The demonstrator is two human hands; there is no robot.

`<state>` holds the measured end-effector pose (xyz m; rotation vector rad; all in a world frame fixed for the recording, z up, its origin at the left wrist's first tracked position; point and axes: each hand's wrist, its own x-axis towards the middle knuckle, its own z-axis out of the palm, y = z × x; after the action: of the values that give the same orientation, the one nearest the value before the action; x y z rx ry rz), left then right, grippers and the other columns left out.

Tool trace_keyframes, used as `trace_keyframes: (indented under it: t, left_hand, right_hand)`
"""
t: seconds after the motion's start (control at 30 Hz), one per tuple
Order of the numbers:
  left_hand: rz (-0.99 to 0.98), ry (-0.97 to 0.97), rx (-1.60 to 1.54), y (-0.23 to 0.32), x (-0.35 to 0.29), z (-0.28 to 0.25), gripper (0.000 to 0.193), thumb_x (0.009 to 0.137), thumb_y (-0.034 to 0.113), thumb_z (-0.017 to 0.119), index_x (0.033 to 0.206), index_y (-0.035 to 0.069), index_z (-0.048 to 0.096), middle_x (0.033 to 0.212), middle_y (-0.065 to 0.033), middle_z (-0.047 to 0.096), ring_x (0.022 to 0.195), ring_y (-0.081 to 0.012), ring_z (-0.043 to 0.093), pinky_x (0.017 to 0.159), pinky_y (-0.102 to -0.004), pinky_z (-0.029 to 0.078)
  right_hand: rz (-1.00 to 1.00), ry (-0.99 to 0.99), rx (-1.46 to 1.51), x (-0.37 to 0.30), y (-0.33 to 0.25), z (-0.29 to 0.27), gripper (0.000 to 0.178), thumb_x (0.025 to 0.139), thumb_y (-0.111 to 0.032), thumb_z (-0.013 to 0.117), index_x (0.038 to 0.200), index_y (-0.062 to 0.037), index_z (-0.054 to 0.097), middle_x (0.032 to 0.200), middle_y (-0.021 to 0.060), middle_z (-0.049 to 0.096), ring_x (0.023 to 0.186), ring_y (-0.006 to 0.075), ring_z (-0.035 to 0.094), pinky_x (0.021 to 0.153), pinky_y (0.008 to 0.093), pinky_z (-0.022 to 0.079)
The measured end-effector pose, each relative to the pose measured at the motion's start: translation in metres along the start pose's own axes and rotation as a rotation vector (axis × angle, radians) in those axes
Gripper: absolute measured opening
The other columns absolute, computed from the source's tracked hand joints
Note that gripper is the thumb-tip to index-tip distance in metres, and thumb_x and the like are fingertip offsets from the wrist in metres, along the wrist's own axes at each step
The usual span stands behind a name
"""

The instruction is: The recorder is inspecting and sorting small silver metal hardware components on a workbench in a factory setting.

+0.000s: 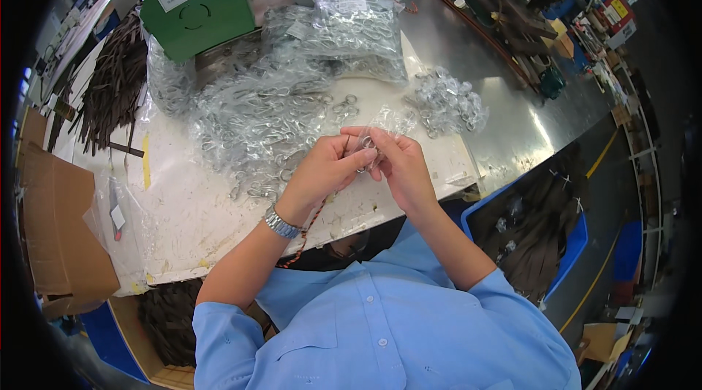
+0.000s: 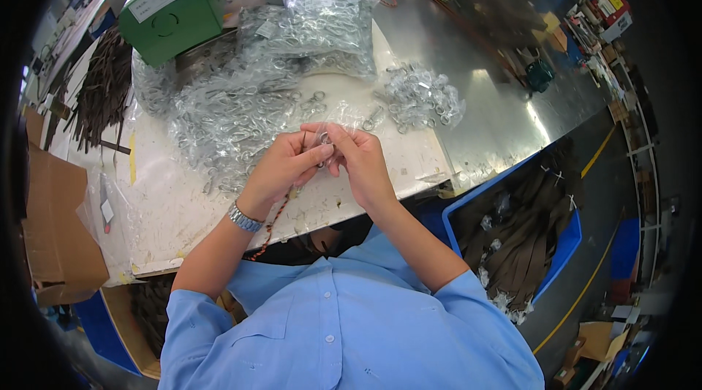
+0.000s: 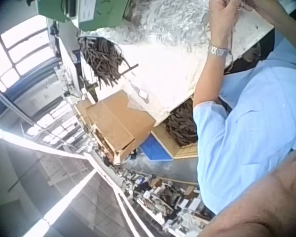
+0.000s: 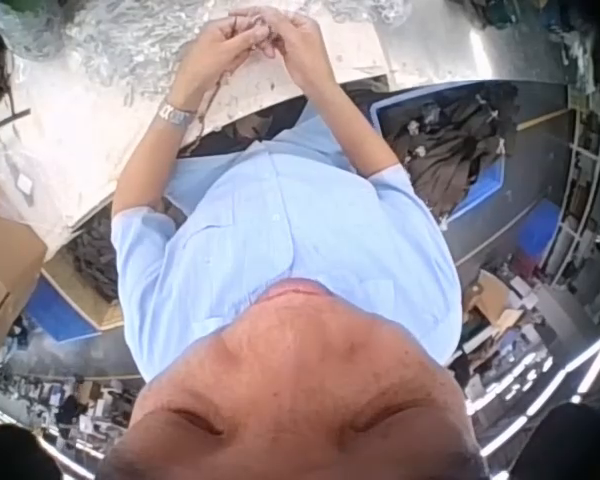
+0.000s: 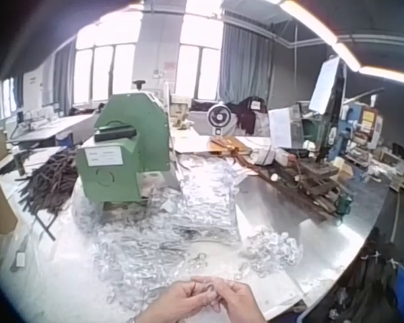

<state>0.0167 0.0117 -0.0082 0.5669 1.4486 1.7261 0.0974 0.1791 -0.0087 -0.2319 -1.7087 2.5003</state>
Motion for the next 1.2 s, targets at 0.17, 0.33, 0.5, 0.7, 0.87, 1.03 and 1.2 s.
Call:
trace_keyframes:
  t: [0.17, 0.33, 0.5, 0.7, 0.87, 1.03, 1.2]
  left_hand:
    - [0.022, 0.065, -0.049, 0.005, -0.001, 0.001, 0.020, 0.108, 0.022, 0.069, 0.105, 0.003, 0.076, 0.090, -0.0031, 0.079, 0.055, -0.0001, 0.043, 0.050, -0.0195, 0.032]
    - [-0.022, 0.052, -0.011, 0.006, -0.002, -0.003, 0.020, 0.106, 0.020, 0.072, 0.112, 0.001, 0.077, 0.096, -0.0044, 0.079, 0.055, -0.0004, 0.041, 0.050, -0.0198, 0.031]
    - [0.043, 0.123, -0.067, 0.009, -0.003, -0.001, 0.022, 0.105, 0.019, 0.074, 0.118, 0.003, 0.080, 0.086, 0.0004, 0.076, 0.057, 0.0010, 0.042, 0.051, -0.0185, 0.031]
    - [0.127, 0.192, -0.092, 0.010, -0.001, 0.002, 0.021, 0.106, 0.015, 0.070, 0.118, 0.001, 0.078, 0.092, -0.0034, 0.080, 0.057, 0.0012, 0.044, 0.050, -0.0189, 0.033]
    - [0.123, 0.257, -0.085, 0.010, -0.001, 0.001, 0.022, 0.107, 0.014, 0.069, 0.121, -0.001, 0.077, 0.093, -0.0035, 0.081, 0.057, 0.0009, 0.043, 0.050, -0.0188, 0.033]
    - [0.145, 0.252, -0.078, 0.008, -0.004, 0.005, 0.021, 0.108, 0.014, 0.068, 0.124, 0.001, 0.073, 0.087, -0.0006, 0.078, 0.057, 0.0009, 0.042, 0.052, -0.0190, 0.032]
    - [0.143, 0.292, -0.039, 0.008, -0.006, 0.006, 0.013, 0.108, 0.013, 0.067, 0.116, 0.003, 0.067, 0.087, -0.0004, 0.078, 0.058, 0.0018, 0.042, 0.052, -0.0193, 0.032]
  right_hand:
    - [0.007, 0.102, 0.139, 0.003, -0.009, -0.002, 0.046, 0.114, -0.038, 0.059, 0.126, 0.0037, 0.074, 0.124, 0.0172, 0.079, 0.100, 0.0193, 0.077, 0.093, 0.0323, 0.060]
    - [0.001, 0.137, 0.128, 0.007, -0.015, -0.011, 0.052, 0.115, -0.043, 0.056, 0.130, 0.0043, 0.071, 0.128, 0.0209, 0.078, 0.116, 0.0267, 0.077, 0.105, 0.0378, 0.058]
    - [-0.036, 0.150, 0.129, 0.009, -0.012, -0.014, 0.055, 0.116, -0.045, 0.054, 0.133, 0.0052, 0.069, 0.128, 0.0223, 0.077, 0.118, 0.0286, 0.077, 0.106, 0.0398, 0.059]
    - [-0.055, 0.126, 0.072, 0.009, -0.009, -0.008, 0.053, 0.117, -0.043, 0.051, 0.137, 0.0039, 0.066, 0.132, 0.0229, 0.076, 0.120, 0.0279, 0.076, 0.105, 0.0407, 0.060]
    - [-0.059, 0.107, 0.091, 0.009, -0.008, -0.006, 0.052, 0.118, -0.041, 0.050, 0.139, 0.0043, 0.065, 0.131, 0.0237, 0.075, 0.120, 0.0274, 0.076, 0.104, 0.0396, 0.061]
    - [-0.063, 0.094, 0.128, 0.009, -0.008, -0.002, 0.052, 0.118, -0.041, 0.049, 0.138, 0.0042, 0.065, 0.130, 0.0228, 0.076, 0.119, 0.0261, 0.076, 0.104, 0.0389, 0.061]
    - [-0.053, 0.093, 0.133, 0.009, -0.011, 0.001, 0.052, 0.118, -0.041, 0.048, 0.139, 0.0044, 0.066, 0.130, 0.0225, 0.076, 0.119, 0.0264, 0.076, 0.104, 0.0384, 0.061]
